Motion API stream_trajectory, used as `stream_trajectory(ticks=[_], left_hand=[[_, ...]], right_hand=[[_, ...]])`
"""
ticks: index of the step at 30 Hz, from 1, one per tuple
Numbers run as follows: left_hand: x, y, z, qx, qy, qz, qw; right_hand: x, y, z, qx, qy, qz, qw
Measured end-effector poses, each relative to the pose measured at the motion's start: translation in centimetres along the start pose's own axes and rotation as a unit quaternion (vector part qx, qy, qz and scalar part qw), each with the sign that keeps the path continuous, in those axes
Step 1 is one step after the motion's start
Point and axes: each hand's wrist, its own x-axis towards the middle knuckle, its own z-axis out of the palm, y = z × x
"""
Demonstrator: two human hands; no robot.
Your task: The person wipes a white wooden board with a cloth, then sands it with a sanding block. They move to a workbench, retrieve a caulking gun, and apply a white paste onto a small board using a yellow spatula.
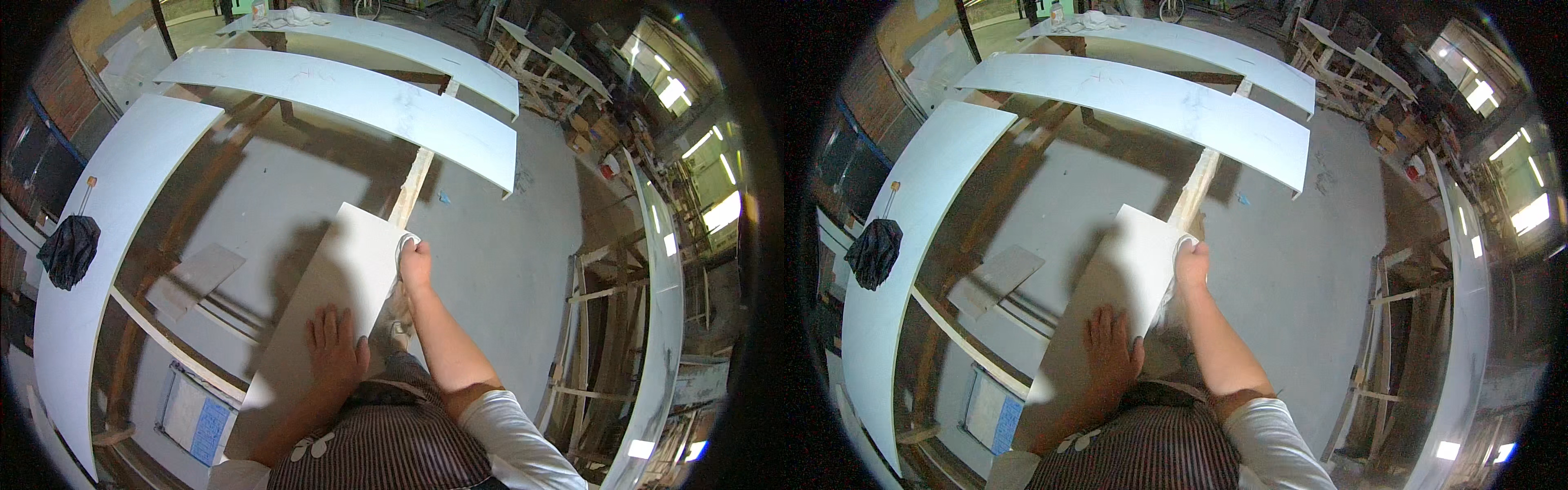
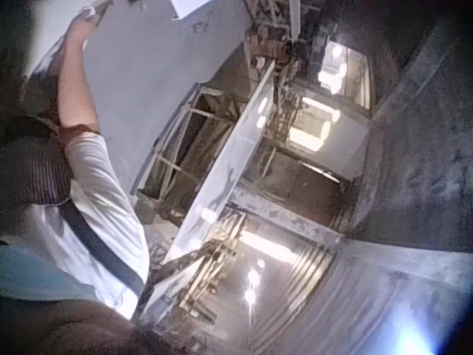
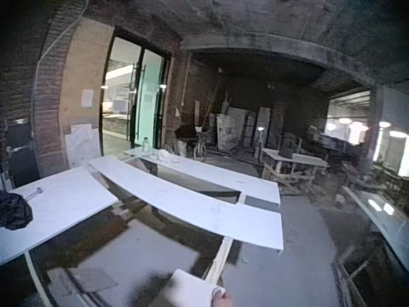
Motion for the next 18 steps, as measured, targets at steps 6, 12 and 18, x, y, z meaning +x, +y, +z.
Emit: stream_trajectory(ticks=[6,12,18], left_hand=[[-0.1,-0.1,-0.1,-0.033,-0.019,0.002,0.999],[-0.2,-0.1,0.2,-0.031,-0.016,0.006,0.999],[-0.2,0.0,0.2,-0.034,-0.025,0.000,0.999]], right_hand=[[-2.2,3.1,-0.5,0.007,-0.028,-0.005,1.000],[-1.1,-2.1,-0.4,0.034,-0.004,0.082,0.996],[-1.8,5.5,0.4,0.123,-0.023,0.039,0.991]])
